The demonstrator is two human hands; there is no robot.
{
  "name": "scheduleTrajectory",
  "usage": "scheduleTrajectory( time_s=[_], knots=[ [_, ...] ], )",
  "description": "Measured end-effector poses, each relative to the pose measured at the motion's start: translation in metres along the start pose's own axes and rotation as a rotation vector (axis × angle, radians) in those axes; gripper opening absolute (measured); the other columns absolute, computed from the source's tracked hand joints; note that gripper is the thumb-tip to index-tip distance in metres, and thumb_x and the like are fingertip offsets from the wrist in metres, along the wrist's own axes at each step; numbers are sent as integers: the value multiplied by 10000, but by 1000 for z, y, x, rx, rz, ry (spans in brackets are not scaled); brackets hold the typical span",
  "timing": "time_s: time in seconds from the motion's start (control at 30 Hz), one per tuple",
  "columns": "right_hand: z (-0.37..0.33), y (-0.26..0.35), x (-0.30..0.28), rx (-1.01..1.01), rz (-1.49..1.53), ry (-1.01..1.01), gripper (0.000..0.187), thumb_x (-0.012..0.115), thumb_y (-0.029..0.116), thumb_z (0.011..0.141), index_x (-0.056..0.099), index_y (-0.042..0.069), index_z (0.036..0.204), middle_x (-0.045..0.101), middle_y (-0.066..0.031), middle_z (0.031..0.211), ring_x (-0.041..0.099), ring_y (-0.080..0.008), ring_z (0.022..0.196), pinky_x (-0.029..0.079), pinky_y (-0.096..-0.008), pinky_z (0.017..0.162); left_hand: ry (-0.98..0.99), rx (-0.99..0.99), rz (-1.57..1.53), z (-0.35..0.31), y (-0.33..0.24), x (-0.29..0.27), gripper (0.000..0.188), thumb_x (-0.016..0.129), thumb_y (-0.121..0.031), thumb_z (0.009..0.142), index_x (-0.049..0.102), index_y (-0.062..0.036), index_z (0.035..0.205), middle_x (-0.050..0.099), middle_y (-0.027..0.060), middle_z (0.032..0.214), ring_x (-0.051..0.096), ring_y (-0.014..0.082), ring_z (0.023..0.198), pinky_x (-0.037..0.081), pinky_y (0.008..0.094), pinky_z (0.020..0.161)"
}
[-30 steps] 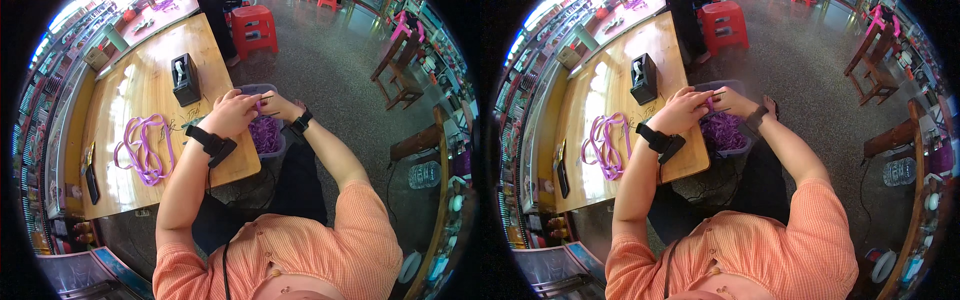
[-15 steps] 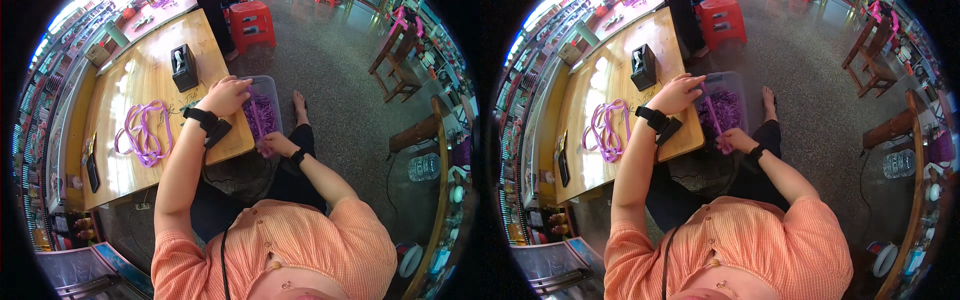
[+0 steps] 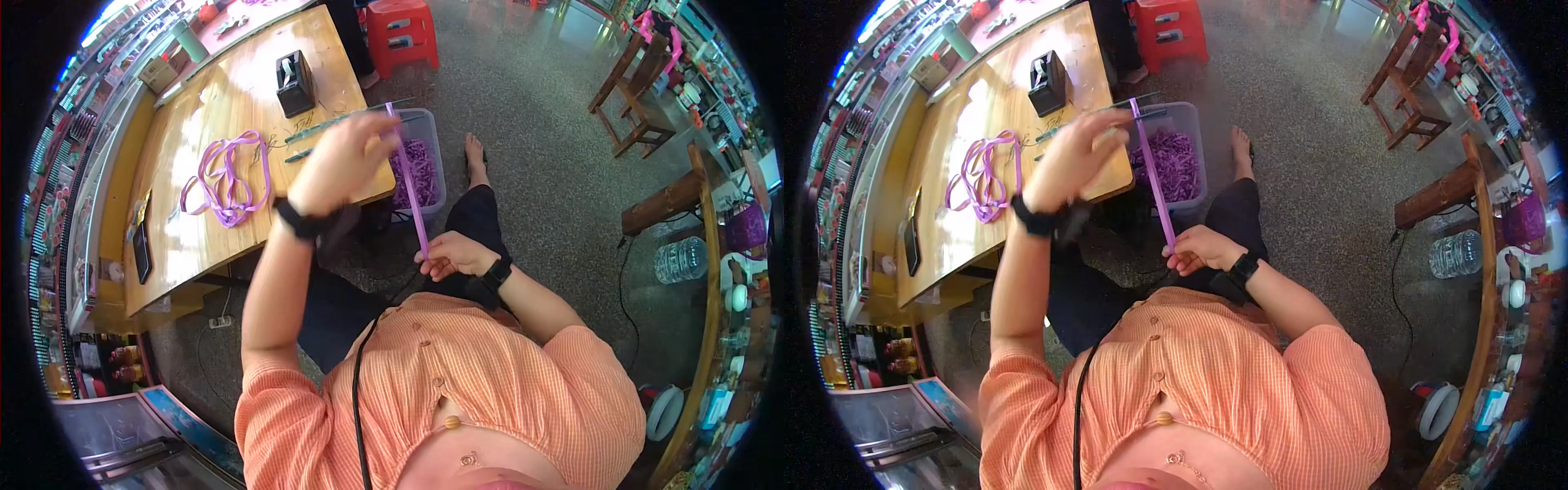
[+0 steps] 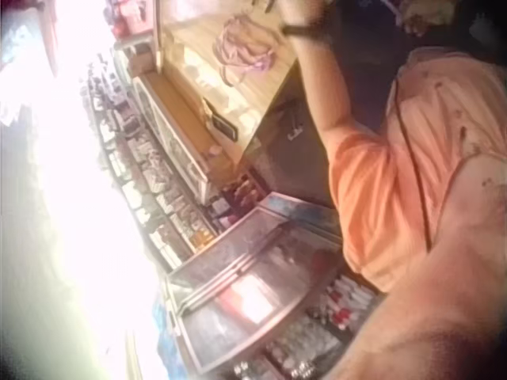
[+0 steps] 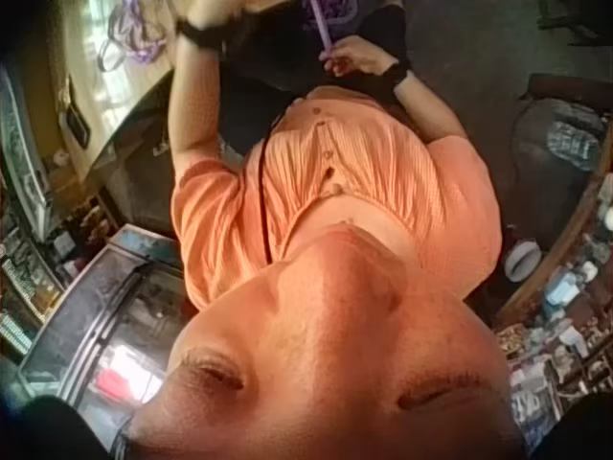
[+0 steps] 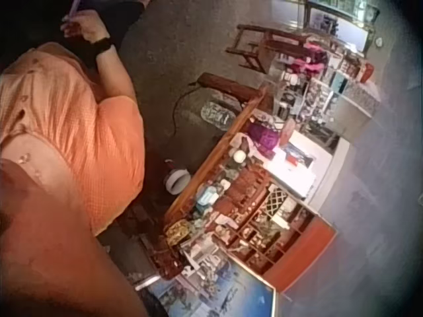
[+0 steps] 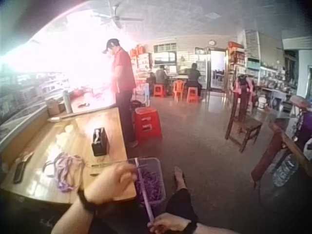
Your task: Measuring purple plastic straps against a ruler on a table and sorting them into a bin.
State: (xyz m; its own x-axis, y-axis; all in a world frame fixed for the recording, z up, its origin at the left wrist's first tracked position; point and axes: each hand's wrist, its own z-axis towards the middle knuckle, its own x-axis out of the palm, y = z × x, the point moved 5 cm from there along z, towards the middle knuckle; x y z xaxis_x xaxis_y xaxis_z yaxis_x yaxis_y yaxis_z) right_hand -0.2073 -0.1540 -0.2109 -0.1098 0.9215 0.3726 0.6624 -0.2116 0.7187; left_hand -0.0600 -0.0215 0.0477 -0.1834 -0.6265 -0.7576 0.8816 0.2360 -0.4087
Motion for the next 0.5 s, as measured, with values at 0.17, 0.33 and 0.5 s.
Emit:
scheduleTrajectory(
  time_s=[0.17, 0.33, 0.5],
  knots=[
    [-21, 1, 17, -63, 96, 100, 303, 605, 231, 998, 690, -27, 1131, 725, -120, 869, 711, -181, 704, 605, -291, 676, 308, -379, -433, -110, -30, 67, 173, 717, -82, 911, 731, -8, 1067, 722, 111, 901, 673, 152, 778, 551, 289, 731],
    [-25, 6, 29, -20, 42, 35, 306, 616, 232, 986, 689, -29, 1130, 721, -126, 861, 709, -189, 687, 606, -299, 665, 95, -630, -822, -152, 4, 135, 360, 708, -125, 941, 637, 1, 1271, 708, 63, 1047, 660, 129, 881, 549, 276, 756],
    [-25, 5, 29, -23, 49, 8, 299, 625, 224, 975, 676, -35, 1117, 727, -128, 875, 691, -163, 694, 603, -294, 665, 118, -848, -1096, -143, 23, 148, 346, 711, -163, 955, 651, -20, 1265, 696, 29, 1089, 646, 96, 928, 542, 257, 755]
  ],
)
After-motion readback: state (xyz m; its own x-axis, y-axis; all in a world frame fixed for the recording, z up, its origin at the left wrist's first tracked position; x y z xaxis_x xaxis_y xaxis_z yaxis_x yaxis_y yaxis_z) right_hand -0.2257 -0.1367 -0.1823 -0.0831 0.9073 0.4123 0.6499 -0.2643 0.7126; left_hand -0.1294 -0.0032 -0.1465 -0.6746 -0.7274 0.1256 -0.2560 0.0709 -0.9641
